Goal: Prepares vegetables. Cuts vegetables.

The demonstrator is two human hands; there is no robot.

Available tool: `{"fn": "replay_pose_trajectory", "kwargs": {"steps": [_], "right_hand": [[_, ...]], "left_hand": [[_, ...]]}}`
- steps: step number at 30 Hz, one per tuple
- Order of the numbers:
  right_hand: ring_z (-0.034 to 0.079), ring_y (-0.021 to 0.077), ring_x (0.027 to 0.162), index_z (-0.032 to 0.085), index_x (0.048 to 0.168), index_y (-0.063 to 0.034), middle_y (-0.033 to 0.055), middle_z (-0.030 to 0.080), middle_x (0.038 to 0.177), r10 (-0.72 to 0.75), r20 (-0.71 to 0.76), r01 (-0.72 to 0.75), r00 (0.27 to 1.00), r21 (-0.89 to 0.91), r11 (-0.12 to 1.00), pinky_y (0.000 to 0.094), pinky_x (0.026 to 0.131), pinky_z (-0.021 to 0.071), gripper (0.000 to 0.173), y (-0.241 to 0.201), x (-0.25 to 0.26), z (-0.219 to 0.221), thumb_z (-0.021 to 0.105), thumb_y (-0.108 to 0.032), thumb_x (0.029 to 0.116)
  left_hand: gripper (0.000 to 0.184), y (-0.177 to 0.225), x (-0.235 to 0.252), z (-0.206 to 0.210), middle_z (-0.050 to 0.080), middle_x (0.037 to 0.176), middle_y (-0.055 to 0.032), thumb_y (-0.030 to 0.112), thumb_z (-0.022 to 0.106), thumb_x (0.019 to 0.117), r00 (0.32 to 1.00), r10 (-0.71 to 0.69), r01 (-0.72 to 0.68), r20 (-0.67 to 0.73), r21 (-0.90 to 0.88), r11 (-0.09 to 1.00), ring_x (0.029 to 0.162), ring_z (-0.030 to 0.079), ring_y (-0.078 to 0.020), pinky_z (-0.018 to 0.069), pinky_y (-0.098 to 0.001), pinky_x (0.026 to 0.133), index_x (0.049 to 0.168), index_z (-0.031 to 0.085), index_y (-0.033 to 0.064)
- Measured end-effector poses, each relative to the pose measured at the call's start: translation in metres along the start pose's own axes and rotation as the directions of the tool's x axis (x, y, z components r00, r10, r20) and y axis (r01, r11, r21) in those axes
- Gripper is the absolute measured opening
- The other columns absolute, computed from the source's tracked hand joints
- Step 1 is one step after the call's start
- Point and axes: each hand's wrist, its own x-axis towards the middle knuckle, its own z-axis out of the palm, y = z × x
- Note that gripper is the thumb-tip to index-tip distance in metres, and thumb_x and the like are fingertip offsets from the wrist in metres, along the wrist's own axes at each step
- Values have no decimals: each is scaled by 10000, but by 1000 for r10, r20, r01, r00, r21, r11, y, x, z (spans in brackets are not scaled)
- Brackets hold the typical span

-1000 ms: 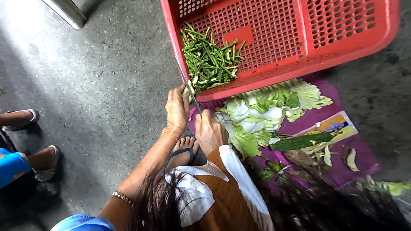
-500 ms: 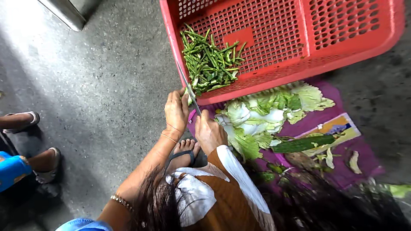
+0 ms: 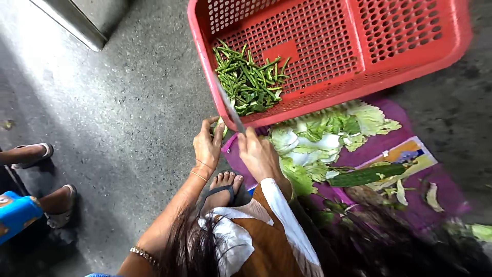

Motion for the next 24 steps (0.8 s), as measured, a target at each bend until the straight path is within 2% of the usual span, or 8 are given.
{"fn": "replay_pose_trajectory", "kwargs": {"steps": [3, 4, 6, 10, 14, 16, 20, 24], "right_hand": [[673, 382, 697, 587, 1132, -17, 172, 625, 725, 42, -144, -34, 989, 56, 998, 541, 610, 516, 371, 13, -7, -1, 411, -342, 1103], [663, 363, 676, 583, 1126, -18, 156, 615, 712, 35, -165, -25, 986, 64, 998, 526, 597, 507, 382, 15, -11, -2, 403, -353, 1101], [655, 320, 632, 594, 1136, -11, 128, 612, 693, -15, -194, 28, 981, 65, 998, 491, 570, 515, 384, 13, -19, -2, 412, -346, 1088], [686, 381, 665, 637, 1134, 71, 198, 653, 726, -119, -193, 129, 974, 42, 991, 508, 591, 541, 365, -7, -34, 0, 464, -242, 1059], [706, 413, 717, 643, 1175, 39, 218, 683, 786, -104, -125, 104, 987, -4, 995, 529, 607, 549, 364, -16, -38, 8, 460, -258, 1071], [709, 426, 717, 652, 1179, 39, 232, 693, 821, -105, -148, 99, 983, -45, 994, 544, 591, 546, 353, -14, -36, 13, 473, -244, 1068], [715, 455, 788, 630, 1263, 46, 261, 708, 908, -56, -88, 51, 995, -57, 997, 572, 655, 549, 373, -12, -34, 16, 458, -231, 1082], [708, 438, 702, 662, 1201, 48, 253, 706, 865, -105, -159, 91, 982, -93, 991, 545, 579, 542, 353, -10, -35, 19, 481, -224, 1066]], "left_hand": [[305, 7, 3, -5, 712, 916, -104, 177, 561, 1064, 996, 67, -70, -57, -43, 997, 612, 655, -140, 574, -303, 572, 1337, 599, 45], [323, 11, 4, -4, 722, 1007, -119, 135, 558, 1059, 996, 74, -77, -52, -40, 996, 661, 680, -150, 593, -315, 604, 1367, 590, 41], [340, 13, 8, -1, 712, 1073, -150, 80, 580, 1027, 995, 88, -89, -54, -10, 996, 682, 690, -187, 604, -358, 604, 1362, 616, 37], [336, 14, 11, 1, 720, 1069, -181, 70, 616, 1006, 997, 72, -72, -24, 7, 997, 791, 745, -227, 646, -388, 727, 1334, 642, 0], [292, 12, 12, 3, 744, 1012, -182, 57, 609, 992, 991, 124, -121, -51, 52, 991, 814, 749, -218, 631, -362, 792, 1248, 678, -64], [285, 11, 12, 3, 742, 1006, -192, 48, 603, 991, 988, 146, -143, -50, 68, 987, 819, 752, -231, 630, -368, 803, 1236, 683, -74], [270, 10, 10, 4, 739, 1016, -189, 42, 611, 990, 989, 140, -137, -52, 53, 989, 805, 750, -230, 634, -373, 790, 1224, 681, -72], [248, 12, 11, 4, 740, 999, -173, 30, 624, 978, 989, 142, -139, -45, 69, 988, 765, 744, -214, 637, -371, 758, 1198, 688, -63]]}}
